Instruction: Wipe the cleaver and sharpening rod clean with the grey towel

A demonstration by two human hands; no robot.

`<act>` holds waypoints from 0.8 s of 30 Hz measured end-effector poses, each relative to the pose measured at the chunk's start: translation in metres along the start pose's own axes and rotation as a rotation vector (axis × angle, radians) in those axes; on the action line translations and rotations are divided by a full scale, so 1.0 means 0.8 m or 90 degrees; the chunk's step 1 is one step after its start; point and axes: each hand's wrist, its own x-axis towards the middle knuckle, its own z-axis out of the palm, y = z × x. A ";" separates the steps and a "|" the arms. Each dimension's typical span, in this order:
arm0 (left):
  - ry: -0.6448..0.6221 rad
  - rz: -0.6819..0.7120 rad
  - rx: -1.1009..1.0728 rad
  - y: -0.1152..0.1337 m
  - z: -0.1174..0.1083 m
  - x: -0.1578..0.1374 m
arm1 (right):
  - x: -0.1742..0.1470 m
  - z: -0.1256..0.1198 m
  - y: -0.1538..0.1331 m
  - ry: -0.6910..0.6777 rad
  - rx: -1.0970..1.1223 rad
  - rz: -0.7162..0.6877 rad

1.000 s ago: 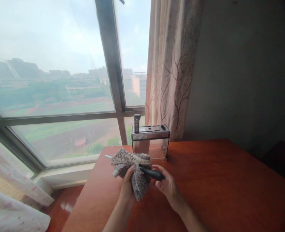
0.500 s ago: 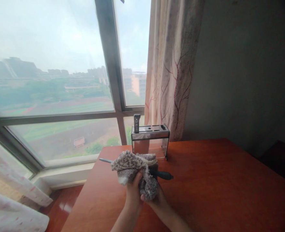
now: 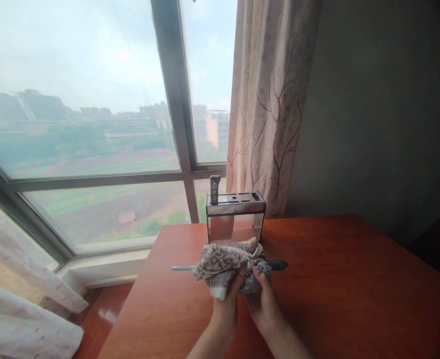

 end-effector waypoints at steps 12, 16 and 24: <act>-0.171 -0.069 0.088 0.045 -0.015 0.039 | 0.040 -0.045 -0.086 0.142 0.078 -0.115; -0.206 -0.018 0.107 0.083 -0.021 0.049 | 0.048 -0.064 -0.107 0.135 0.067 -0.131; -0.274 0.061 0.470 0.090 -0.031 0.051 | 0.046 -0.063 -0.097 0.061 0.015 -0.023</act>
